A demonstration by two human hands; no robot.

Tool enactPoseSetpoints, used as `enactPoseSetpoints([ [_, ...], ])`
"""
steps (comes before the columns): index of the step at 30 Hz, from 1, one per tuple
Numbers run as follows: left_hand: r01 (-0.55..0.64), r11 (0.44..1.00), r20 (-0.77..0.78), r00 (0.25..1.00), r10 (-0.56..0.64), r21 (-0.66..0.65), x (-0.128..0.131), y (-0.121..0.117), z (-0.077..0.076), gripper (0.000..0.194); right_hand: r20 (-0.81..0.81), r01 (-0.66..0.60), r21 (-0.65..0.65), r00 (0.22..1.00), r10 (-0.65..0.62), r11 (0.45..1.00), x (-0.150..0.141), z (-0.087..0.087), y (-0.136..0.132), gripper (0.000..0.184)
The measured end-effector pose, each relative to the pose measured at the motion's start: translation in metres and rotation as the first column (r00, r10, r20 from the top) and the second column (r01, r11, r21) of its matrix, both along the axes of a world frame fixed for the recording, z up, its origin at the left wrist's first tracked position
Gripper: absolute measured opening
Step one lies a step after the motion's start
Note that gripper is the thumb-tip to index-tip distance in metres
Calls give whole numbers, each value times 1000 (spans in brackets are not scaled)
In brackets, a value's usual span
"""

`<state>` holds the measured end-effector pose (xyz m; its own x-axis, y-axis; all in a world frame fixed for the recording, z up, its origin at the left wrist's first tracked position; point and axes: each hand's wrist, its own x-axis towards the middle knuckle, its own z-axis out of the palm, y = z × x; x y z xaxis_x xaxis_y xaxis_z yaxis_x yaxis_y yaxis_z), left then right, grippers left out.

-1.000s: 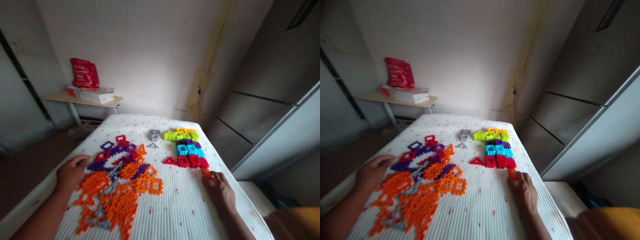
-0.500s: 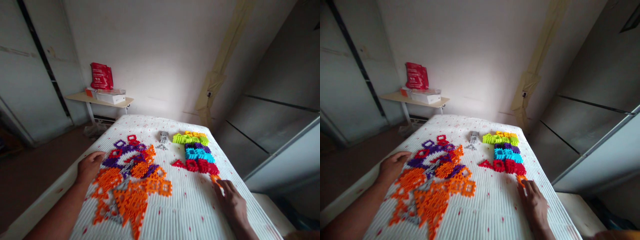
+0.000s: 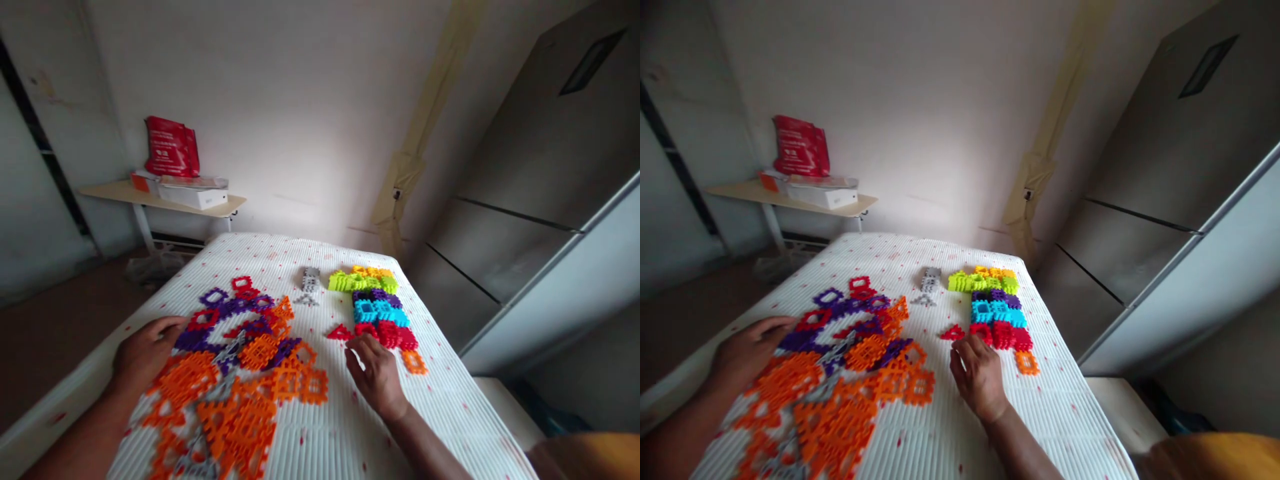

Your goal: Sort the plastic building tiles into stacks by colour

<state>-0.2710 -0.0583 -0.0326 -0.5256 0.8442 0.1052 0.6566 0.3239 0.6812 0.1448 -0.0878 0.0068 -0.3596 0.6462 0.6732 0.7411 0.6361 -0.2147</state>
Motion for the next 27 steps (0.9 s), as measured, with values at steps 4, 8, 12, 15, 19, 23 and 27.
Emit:
enactPoseSetpoints([
  [4,35,996,19,999,-37,80,-2,0,-6,32,-48,-141,-135,990,136,981,-53,10,28,17],
  [8,48,988,14,999,-51,147,-3,2,-12,31,-21,-221,-213,975,222,952,-103,15,61,18],
  [12,51,981,17,998,-55,189,-2,2,-13,29,67,-209,-306,968,240,929,-146,17,92,20],
  [15,55,978,21,998,-60,201,-2,1,-15,28,198,-160,-348,951,239,924,-170,15,111,24],
  [19,61,979,22,998,-66,195,-4,1,-18,29,304,-175,-351,908,289,920,-195,10,126,21],
  [23,54,982,24,998,-59,179,-3,0,-18,29,412,-183,-343,852,322,921,-210,5,132,13],
  [27,53,984,16,998,-57,171,-1,-1,-13,29,498,-164,-312,811,308,936,-217,0,133,12],
])
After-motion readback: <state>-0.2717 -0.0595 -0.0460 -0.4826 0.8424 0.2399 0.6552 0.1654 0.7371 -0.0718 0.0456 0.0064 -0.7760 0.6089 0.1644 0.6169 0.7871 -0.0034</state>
